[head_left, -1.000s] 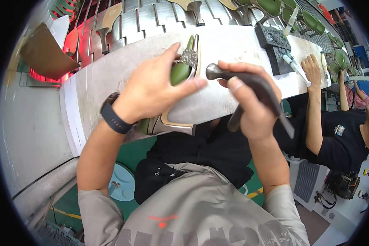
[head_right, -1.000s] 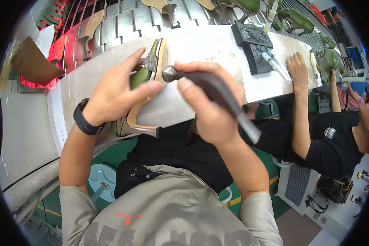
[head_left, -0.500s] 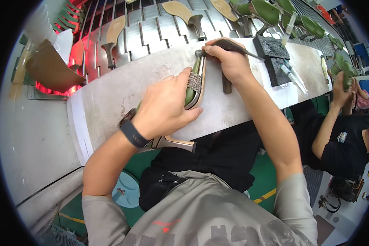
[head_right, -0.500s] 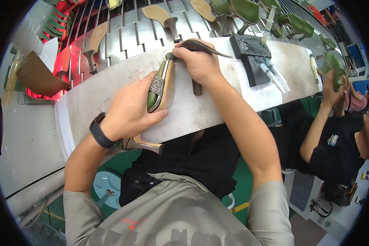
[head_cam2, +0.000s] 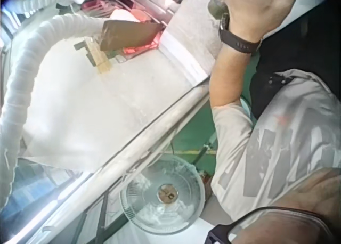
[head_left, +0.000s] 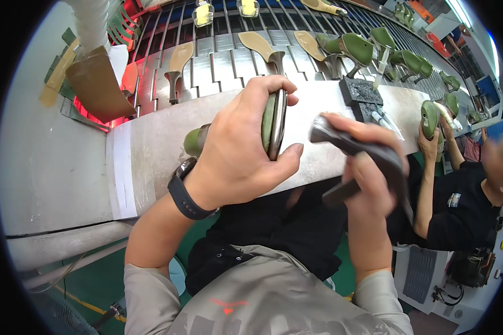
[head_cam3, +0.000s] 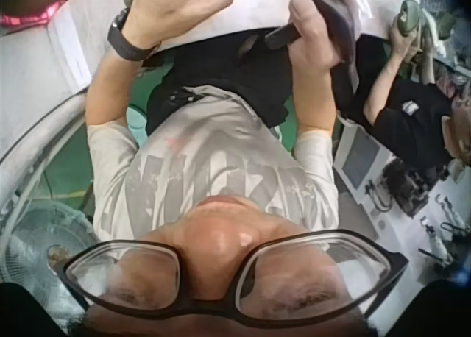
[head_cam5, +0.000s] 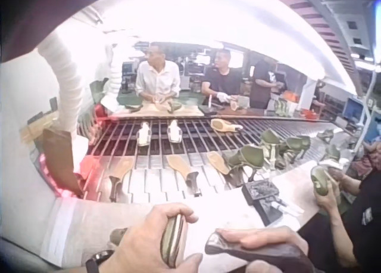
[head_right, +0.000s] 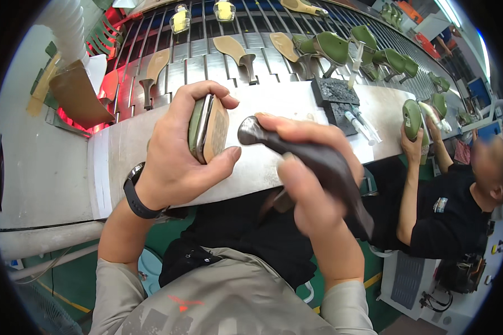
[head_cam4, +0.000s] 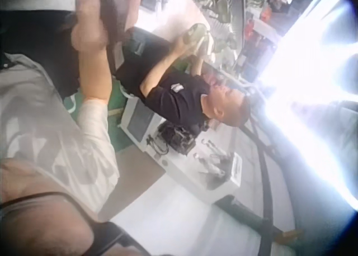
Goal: The person hammers the edge of a high-heeled shoe with a tool, then picks up a sole component from the conveyor and presses it onto the bottom of the shoe before hammering the edges again.
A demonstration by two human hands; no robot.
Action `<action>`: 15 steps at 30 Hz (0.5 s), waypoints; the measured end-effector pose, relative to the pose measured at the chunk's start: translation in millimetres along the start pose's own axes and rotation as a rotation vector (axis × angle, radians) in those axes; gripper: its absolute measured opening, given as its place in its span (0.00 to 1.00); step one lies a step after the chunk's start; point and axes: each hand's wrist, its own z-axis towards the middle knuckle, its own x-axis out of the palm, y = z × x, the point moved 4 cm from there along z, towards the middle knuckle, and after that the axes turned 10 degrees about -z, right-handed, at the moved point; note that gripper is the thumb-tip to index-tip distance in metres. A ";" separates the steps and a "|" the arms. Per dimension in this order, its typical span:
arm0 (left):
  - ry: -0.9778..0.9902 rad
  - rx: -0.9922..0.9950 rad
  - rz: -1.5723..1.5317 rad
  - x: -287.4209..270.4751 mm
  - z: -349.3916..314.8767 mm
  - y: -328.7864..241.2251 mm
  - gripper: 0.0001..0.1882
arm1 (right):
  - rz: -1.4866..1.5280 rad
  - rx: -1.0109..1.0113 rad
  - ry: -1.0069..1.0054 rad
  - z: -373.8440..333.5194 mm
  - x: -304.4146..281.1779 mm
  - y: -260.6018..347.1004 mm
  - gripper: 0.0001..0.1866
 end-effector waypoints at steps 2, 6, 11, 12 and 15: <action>-0.037 0.026 0.036 9.7 -1.8 -1.5 0.33 | -0.032 -0.138 0.096 -2.4 6.7 30.4 0.18; -0.130 0.029 0.129 17.5 -5.9 -4.5 0.34 | -0.213 -0.015 0.296 9.6 15.2 41.6 0.15; -0.111 0.136 0.131 20.6 -15.2 -7.5 0.35 | -0.196 0.289 0.164 25.6 17.8 46.8 0.20; -0.118 0.164 0.126 20.9 -17.3 -9.0 0.35 | -0.218 0.315 0.154 30.0 17.4 47.7 0.20; -0.113 0.227 0.133 22.3 -24.3 -11.8 0.37 | -0.244 0.376 0.137 36.9 18.6 48.6 0.21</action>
